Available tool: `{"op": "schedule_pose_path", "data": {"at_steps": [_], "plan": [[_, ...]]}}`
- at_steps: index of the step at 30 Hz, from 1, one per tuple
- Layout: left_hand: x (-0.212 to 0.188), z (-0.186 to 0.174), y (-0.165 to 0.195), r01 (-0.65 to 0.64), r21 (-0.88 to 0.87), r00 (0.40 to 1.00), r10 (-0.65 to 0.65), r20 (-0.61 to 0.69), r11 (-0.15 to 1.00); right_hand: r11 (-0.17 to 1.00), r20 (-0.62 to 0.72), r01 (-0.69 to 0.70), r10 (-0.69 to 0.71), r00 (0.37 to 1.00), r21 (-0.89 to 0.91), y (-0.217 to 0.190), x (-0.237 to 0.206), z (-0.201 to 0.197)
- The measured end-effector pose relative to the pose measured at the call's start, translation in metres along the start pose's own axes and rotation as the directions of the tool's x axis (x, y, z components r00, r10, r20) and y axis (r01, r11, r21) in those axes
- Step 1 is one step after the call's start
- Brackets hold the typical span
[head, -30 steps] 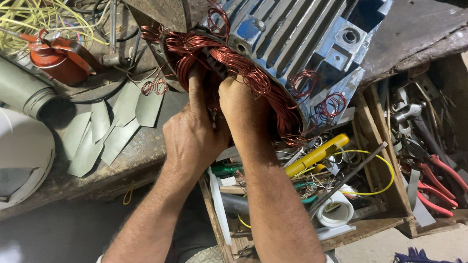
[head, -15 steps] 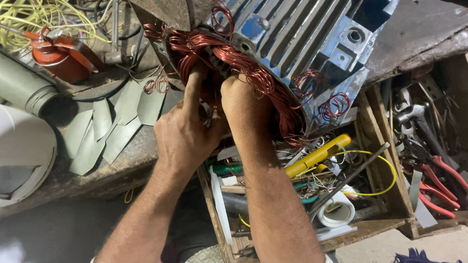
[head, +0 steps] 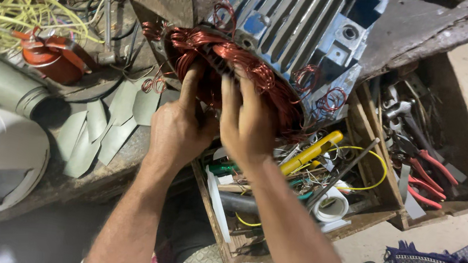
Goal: The person manipulates copper windings on a motor stator, using hands to separate and arrange the wires. They use scissors to trim excess wire and continue adjusting the windings by hand throughout the clip.
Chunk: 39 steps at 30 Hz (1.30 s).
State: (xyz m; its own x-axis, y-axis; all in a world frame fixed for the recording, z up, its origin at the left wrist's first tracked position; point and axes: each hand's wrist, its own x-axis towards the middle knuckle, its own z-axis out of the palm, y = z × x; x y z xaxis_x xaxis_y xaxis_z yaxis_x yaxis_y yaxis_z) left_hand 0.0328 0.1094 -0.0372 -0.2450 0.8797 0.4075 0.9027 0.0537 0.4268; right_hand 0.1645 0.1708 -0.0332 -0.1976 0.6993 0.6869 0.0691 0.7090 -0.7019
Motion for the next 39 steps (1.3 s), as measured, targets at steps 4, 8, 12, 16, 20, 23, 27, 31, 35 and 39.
{"op": "schedule_pose_path", "data": {"at_steps": [4, 8, 12, 16, 20, 23, 27, 31, 35, 39], "plan": [[-0.002, -0.007, -0.005, 0.001, -0.038, 0.999, 0.001, 0.051, 0.999, 1.0, 0.125, -0.014, 0.016, 0.992, -0.017, -0.04, -0.061, -0.05], [-0.004, -0.006, -0.018, -0.01, -0.123, 0.999, 0.016, 0.052, 0.992, 0.998, 0.099, 0.035, -0.031, 0.995, -0.045, -0.014, -0.102, -0.084], [-0.016, -0.004, -0.039, -0.099, -0.171, 0.993, 0.107, 0.04, 0.98, 0.909, 0.012, -0.163, 0.181, 0.983, -0.384, 0.032, -0.141, -0.131], [-0.024, 0.004, -0.057, -0.186, -0.128, 0.98, 0.193, 0.046, 0.974, 0.76, -0.266, -0.446, 0.359, 0.895, -0.473, 0.082, -0.16, -0.178], [-0.026, 0.011, -0.068, -0.254, -0.13, 0.967, 0.256, 0.004, 0.959, 0.754, -0.197, -0.371, 0.316, 0.928, -0.542, 0.104, -0.181, -0.198], [-0.037, 0.014, -0.068, -0.305, -0.08, 0.952, 0.304, -0.021, 0.949, 0.725, -0.242, -0.4, 0.319, 0.916, -0.561, 0.12, -0.198, -0.207], [-0.039, 0.015, -0.064, -0.274, -0.233, 0.959, 0.284, 0.011, 0.933, 0.725, -0.555, -0.566, 0.304, 0.774, -0.392, 0.157, -0.186, -0.257], [-0.029, 0.016, -0.057, -0.234, -0.399, 0.958, 0.28, 0.061, 0.887, 0.738, -0.709, -0.619, 0.283, 0.646, -0.269, 0.153, -0.162, -0.306], [-0.034, 0.011, -0.054, -0.221, -0.344, 0.968, 0.249, 0.037, 0.912, 0.709, -0.452, -0.531, 0.326, 0.83, -0.464, 0.115, -0.17, -0.264], [-0.035, 0.014, -0.057, -0.258, -0.277, 0.965, 0.259, -0.031, 0.926, 0.796, 0.312, 0.038, 0.193, 0.93, -0.605, 0.106, -0.192, -0.167]]}}
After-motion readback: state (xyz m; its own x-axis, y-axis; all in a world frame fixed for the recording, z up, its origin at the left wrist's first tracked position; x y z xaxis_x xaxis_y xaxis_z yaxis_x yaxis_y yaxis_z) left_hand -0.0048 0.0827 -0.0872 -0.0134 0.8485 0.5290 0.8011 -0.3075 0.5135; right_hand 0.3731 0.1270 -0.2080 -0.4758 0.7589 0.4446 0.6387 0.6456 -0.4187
